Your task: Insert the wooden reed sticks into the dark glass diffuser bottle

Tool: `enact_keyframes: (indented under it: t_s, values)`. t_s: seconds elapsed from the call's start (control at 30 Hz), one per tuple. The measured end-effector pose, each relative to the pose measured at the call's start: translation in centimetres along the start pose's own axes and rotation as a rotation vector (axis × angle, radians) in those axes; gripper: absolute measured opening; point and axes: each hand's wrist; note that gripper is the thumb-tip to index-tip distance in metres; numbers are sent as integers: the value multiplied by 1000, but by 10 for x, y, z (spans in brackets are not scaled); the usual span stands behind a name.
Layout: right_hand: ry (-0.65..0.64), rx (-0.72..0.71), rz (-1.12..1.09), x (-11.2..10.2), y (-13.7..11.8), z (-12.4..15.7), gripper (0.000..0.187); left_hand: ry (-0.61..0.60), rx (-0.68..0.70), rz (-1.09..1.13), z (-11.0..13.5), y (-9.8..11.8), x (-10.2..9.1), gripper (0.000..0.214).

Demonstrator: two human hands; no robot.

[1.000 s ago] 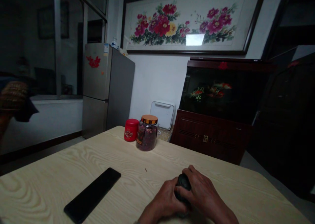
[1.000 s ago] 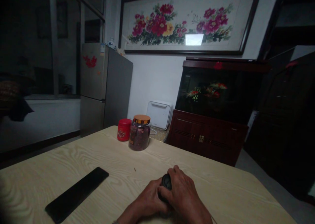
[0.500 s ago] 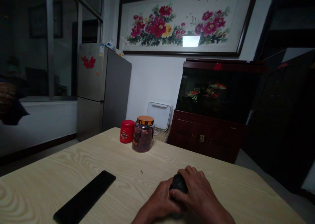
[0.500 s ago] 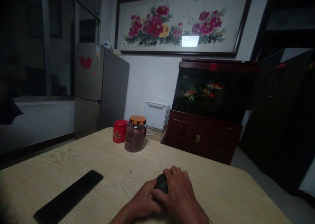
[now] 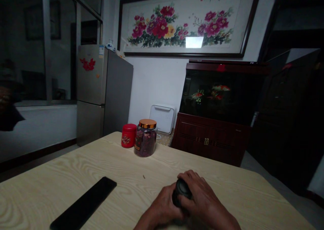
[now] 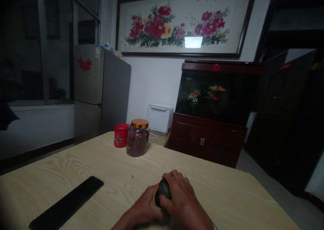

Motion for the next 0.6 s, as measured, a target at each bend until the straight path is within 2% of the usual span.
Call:
enact_keyframes:
  t_s: [0.1, 0.17, 0.23, 0.3, 0.4, 0.5, 0.6]
  values:
    - [-145, -125, -97, -5, 6, 2, 71, -2, 54, 4, 0, 5, -1, 45]
    - [-149, -83, -124, -7, 5, 2, 79, 4, 67, 3, 1, 5, -3, 46]
    - [-83, 10, -82, -6, 3, 1, 78, 1, 35, -7, 2, 2, -3, 49]
    - [-16, 70, -20, -3, 1, -1, 65, -9, -20, -18, 2, -1, -2, 52]
    - [-12, 9, -21, 1, 6, -3, 47, -1, -43, -62, 1, -3, -2, 48]
    - [-137, -121, -126, 0, 13, -1, 63, -2, 4, -89, 0, 0, -3, 43]
    - [-147, -72, -163, -2, 13, 0, 77, 30, 26, -61, 0, 3, -4, 48]
Point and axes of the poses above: each hand's wrist, its own z-axis away from the middle knuckle, its own x-axis out of the palm, y = z × x, and after that the axes turned 6 degrees about -z, right-handed
